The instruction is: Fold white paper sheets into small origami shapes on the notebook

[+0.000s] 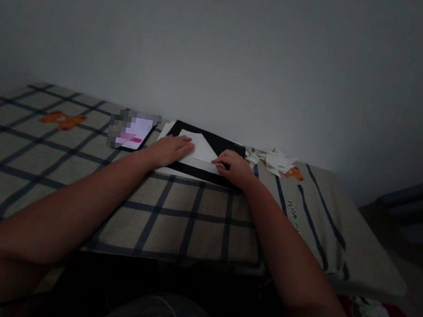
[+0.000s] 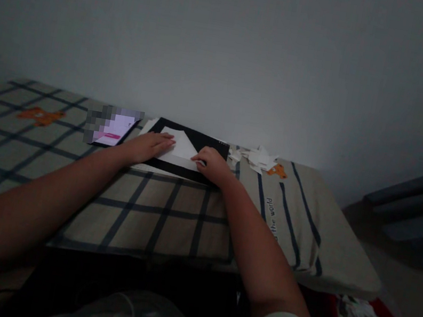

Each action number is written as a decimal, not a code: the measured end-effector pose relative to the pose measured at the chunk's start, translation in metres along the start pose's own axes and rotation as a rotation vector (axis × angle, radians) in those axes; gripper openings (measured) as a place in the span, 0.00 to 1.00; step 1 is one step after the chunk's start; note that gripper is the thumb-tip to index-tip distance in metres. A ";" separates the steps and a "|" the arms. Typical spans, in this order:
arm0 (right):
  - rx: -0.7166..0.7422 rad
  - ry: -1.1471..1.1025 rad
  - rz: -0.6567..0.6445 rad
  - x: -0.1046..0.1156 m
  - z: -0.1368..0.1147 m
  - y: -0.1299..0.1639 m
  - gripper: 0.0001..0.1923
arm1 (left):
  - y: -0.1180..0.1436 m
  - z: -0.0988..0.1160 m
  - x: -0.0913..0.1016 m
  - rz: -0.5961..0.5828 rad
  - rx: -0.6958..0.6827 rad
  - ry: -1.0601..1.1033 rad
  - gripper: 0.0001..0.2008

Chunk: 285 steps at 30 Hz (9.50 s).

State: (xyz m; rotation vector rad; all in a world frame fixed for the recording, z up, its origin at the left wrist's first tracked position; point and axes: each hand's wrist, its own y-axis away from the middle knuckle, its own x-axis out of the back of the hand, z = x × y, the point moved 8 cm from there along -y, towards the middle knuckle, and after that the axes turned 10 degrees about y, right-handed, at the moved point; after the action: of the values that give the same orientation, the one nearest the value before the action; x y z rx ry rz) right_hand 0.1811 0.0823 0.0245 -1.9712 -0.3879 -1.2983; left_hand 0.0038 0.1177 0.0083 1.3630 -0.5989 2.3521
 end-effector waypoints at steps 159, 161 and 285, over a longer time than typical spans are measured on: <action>-0.126 0.415 -0.246 0.001 0.007 0.009 0.18 | 0.004 0.013 0.008 0.048 -0.121 -0.224 0.24; -0.120 0.418 -0.237 0.000 0.006 0.008 0.16 | 0.005 0.015 0.006 0.023 -0.104 -0.252 0.25; -0.381 -0.170 -0.011 0.002 0.058 0.010 0.05 | 0.006 0.001 0.001 -0.052 0.145 -0.218 0.33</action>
State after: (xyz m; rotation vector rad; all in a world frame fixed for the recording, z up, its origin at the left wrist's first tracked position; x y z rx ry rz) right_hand 0.2266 0.1165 0.0093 -2.4107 -0.2443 -1.2869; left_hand 0.0013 0.1118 0.0087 1.6938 -0.4521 2.2607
